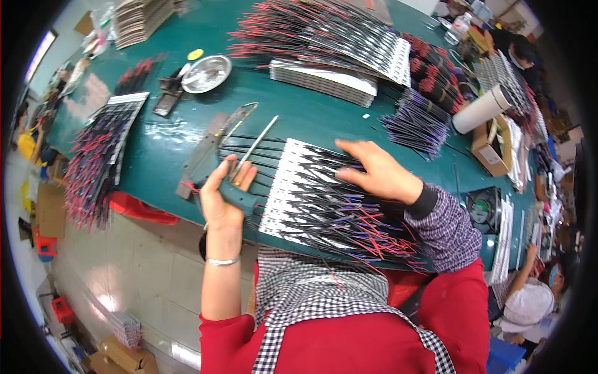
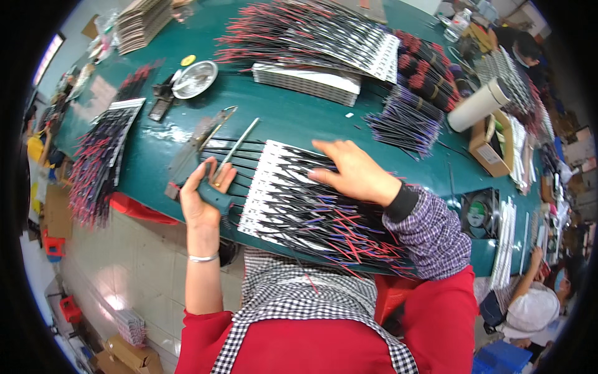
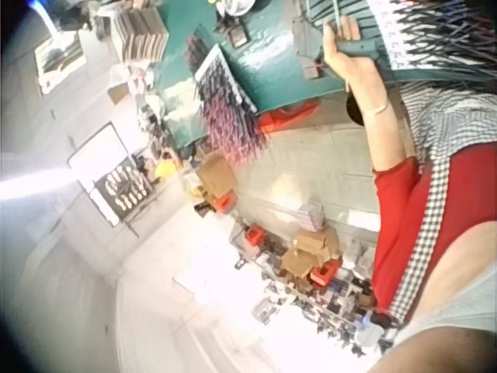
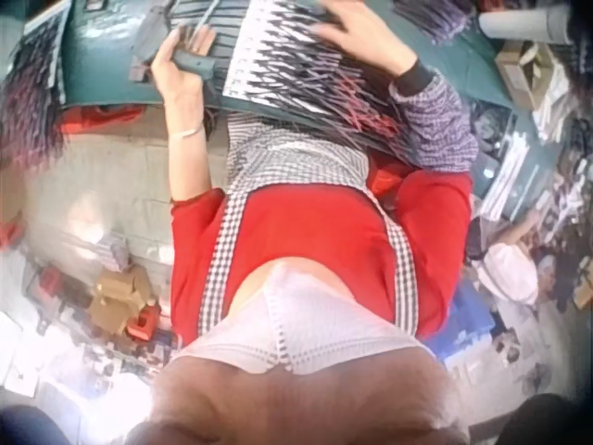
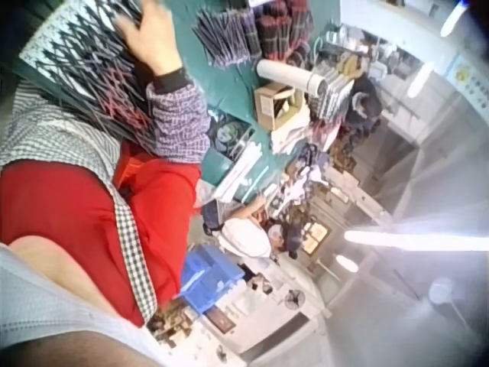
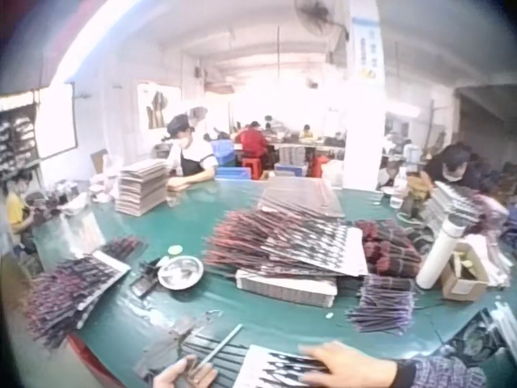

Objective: The person sets aside a wired board, places a new board on the workbench, and aligns wires across it. They then solder the wires onto the board using a soldering tool.

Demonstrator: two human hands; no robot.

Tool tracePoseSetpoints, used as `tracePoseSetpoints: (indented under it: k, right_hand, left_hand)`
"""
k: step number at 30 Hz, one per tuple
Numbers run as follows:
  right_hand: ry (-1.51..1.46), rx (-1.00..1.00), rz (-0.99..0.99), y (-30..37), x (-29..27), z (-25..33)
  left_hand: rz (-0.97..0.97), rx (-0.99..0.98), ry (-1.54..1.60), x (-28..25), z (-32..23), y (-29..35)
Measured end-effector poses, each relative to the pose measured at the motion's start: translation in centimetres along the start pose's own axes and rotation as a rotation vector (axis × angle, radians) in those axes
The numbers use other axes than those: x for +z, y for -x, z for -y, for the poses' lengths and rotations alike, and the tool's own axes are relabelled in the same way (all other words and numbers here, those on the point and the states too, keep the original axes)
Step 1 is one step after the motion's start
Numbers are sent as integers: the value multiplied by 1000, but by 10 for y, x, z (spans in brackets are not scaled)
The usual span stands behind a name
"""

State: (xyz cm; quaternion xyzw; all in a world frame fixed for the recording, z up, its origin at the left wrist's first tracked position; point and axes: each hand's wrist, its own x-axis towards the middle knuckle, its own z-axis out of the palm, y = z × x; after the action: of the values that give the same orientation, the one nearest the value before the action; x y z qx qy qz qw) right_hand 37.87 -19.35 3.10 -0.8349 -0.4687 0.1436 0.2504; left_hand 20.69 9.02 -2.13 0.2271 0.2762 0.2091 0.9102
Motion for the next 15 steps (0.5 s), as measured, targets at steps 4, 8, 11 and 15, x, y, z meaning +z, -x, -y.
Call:
tracePoseSetpoints:
  k: [4,8,11,15]
  right_hand:
    - [141,42,56,-9,1,15]
    - [-103,227,245,-24,-7,4]
    - [-530,284,512,-14,-8,17]
    - [-288,160,433,22,-30,43]
  left_hand:
    - [2,85,74,-13,0,-27]
    - [-117,207,66,2,-7,-44]
    - [-76,168,135,1,-12,-49]
    - [-74,169,208,0,-15,-65]
